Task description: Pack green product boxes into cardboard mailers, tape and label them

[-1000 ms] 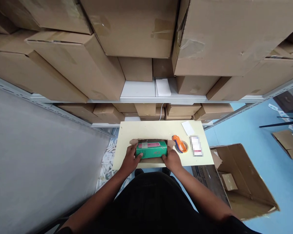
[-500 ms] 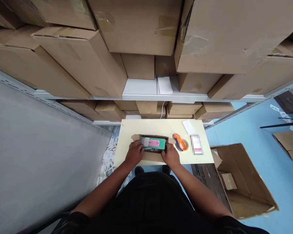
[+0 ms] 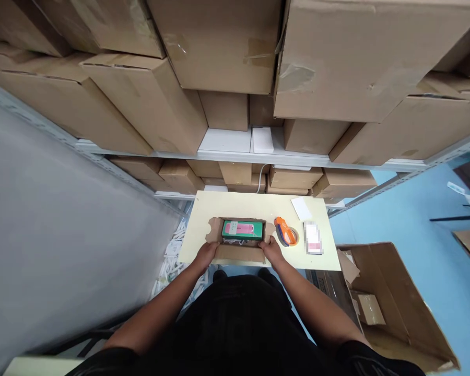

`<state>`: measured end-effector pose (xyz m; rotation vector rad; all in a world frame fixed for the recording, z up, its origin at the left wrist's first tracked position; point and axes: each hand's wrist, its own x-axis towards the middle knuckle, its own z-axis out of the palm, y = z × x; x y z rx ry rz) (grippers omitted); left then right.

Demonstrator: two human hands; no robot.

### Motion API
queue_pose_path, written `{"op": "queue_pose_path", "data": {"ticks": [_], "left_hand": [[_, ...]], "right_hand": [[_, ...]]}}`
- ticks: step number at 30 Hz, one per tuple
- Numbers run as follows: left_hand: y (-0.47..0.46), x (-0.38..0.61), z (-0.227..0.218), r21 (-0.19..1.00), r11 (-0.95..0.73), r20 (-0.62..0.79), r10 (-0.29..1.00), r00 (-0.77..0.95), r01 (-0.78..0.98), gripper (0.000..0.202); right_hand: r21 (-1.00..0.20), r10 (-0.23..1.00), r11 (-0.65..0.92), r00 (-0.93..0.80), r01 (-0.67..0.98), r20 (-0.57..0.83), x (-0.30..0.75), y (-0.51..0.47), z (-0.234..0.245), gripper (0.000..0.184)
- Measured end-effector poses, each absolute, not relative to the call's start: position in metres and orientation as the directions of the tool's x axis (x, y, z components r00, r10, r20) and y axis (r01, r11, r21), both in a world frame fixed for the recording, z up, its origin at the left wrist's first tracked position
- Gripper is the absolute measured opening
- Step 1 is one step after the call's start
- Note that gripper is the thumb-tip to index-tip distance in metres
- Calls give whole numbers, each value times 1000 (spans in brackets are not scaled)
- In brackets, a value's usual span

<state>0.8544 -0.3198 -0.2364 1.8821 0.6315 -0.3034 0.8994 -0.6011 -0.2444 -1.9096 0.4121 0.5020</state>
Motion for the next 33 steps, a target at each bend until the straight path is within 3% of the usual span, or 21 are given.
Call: {"op": "queue_pose_path", "data": {"ticks": [6,11,15,21,27,33], "left_hand": [[-365,804,-208,851,-148,-390,462,797,503,41],[-396,752,-174,914,13,-314,655,687,405,53],[-402,703,-152,936,-51,-181,781,597,349,58],[-400,607,-131,957,-14,-111,905,412,289,65],[-390,480,-124,976,-65,12,969,248,209,59],[-370,342,-117,974,-117,64,963,262,194,60]], "right_hand": [[-750,200,-608,864,-262,-463,939,-632,-221,24],[-747,406,-665,834,-12,-375,945,-617,-178,20],[-759,554,-634,772,148,-312,934,-587,-151,18],[-809,741,-516,621,283,-256,882,-523,-133,21],[-884,862,-380,452,271,-231,787,-451,-122,24],[-920,908,-304,366,246,-203,679,-387,-117,31]]}}
